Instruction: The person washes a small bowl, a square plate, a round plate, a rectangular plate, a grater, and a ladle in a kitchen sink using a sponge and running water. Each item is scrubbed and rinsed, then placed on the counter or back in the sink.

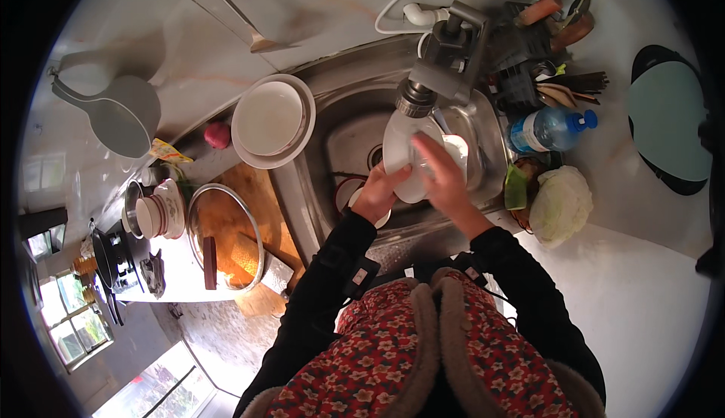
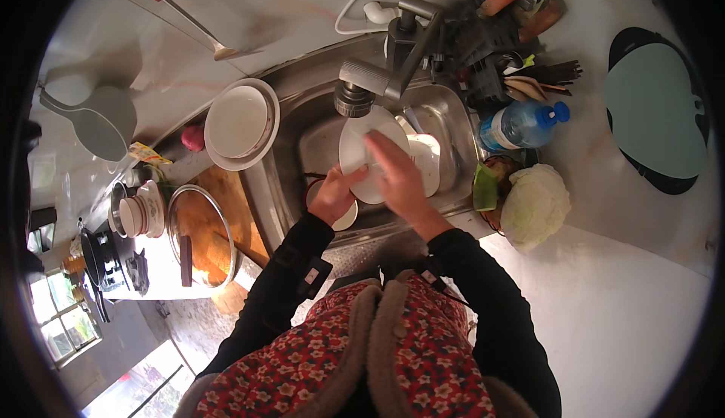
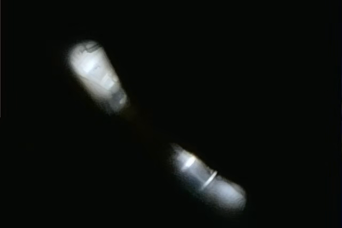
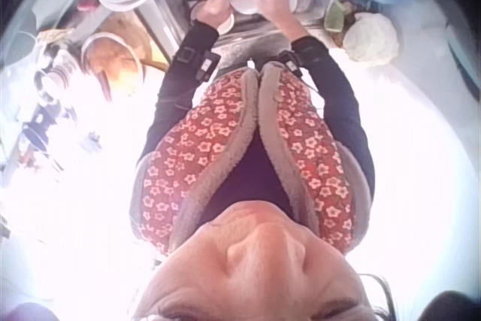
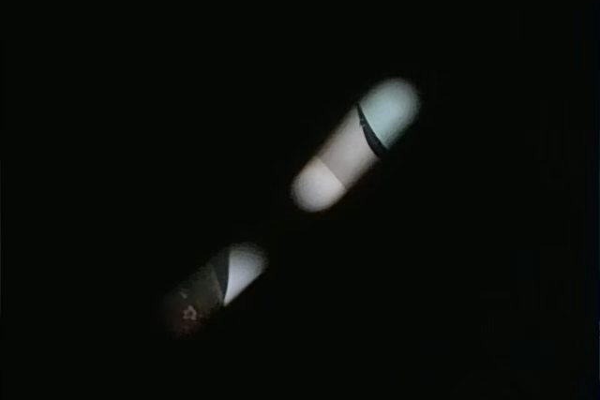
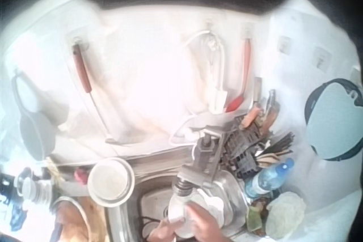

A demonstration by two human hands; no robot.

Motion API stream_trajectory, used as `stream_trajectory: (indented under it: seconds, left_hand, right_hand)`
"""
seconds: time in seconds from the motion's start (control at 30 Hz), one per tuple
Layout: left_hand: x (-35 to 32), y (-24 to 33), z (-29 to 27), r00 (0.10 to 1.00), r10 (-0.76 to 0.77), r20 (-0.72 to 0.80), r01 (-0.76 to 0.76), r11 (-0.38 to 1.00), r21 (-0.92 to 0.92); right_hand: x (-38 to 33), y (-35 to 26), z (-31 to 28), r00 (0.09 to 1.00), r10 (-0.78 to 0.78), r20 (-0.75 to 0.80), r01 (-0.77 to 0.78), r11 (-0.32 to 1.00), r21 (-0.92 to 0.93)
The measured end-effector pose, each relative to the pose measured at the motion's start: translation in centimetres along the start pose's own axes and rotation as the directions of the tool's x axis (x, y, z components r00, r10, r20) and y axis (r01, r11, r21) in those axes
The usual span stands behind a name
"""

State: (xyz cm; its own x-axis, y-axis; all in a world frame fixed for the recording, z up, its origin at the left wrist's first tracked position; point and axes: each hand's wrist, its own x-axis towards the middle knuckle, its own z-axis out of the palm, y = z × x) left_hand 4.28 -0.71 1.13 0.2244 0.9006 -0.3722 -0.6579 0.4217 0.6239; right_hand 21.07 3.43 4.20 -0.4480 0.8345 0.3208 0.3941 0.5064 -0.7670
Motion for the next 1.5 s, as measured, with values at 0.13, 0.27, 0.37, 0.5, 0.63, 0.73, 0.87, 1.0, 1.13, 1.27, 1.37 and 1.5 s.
stream_trajectory:
  seconds: [0.13,0.27,0.37,0.5,0.63,0.73,0.87,1.0,1.13,1.27,1.37,1.5]
  left_hand:
    - [-0.3,-1.0,-0.1,1.0,0.019,0.016,-0.019,0.999,0.048]
    - [-1.2,-0.7,-0.1,1.0,-0.015,0.017,0.013,0.993,0.114]
    - [-1.7,-0.2,-0.1,1.0,-0.005,0.018,0.002,0.987,0.159]
    - [-1.4,0.0,-0.1,0.999,0.036,0.03,-0.041,0.978,0.203]
    - [-1.0,0.1,-0.4,0.997,0.076,-0.029,-0.069,0.978,0.197]
    - [-1.3,0.7,-0.5,0.999,0.032,-0.036,-0.026,0.988,0.15]
    - [-1.6,2.1,-0.5,0.991,0.112,-0.074,-0.109,0.993,0.046]
    - [-0.9,3.4,-0.5,0.97,0.219,-0.102,-0.23,0.966,-0.115]
    - [0.3,3.5,-1.2,0.969,0.183,-0.164,-0.223,0.937,-0.27]
    - [1.0,2.9,-1.9,0.975,0.147,-0.165,-0.194,0.925,-0.327]
    - [1.0,2.9,-2.0,0.975,0.166,-0.148,-0.207,0.921,-0.331]
    - [0.6,3.0,-1.2,0.956,0.24,-0.166,-0.282,0.909,-0.308]
  right_hand:
    - [2.3,-1.4,2.5,0.989,-0.079,0.125,0.116,0.938,-0.327]
    - [6.4,2.3,1.7,0.919,0.32,0.23,-0.224,0.904,-0.365]
    - [7.8,3.8,1.2,0.87,0.462,0.171,-0.465,0.885,-0.021]
    - [5.4,0.8,3.5,0.987,0.113,0.115,-0.082,0.965,-0.249]
    - [5.1,-0.6,4.7,0.995,0.063,0.071,-0.033,0.93,-0.366]
    - [8.1,3.3,2.6,0.911,0.376,0.172,-0.333,0.913,-0.234]
    - [7.1,7.8,0.1,0.816,0.561,0.14,-0.578,0.79,0.204]
    - [3.7,7.8,-0.6,0.478,0.795,0.373,-0.734,0.129,0.667]
    - [2.9,6.2,-1.3,0.45,0.758,0.473,-0.624,-0.112,0.773]
    - [4.0,5.8,-1.5,0.457,0.822,0.34,-0.546,-0.042,0.837]
    - [4.6,6.2,-1.4,0.566,0.756,0.33,-0.497,-0.007,0.867]
    - [5.2,6.2,-0.6,0.546,0.807,0.226,-0.533,0.127,0.836]
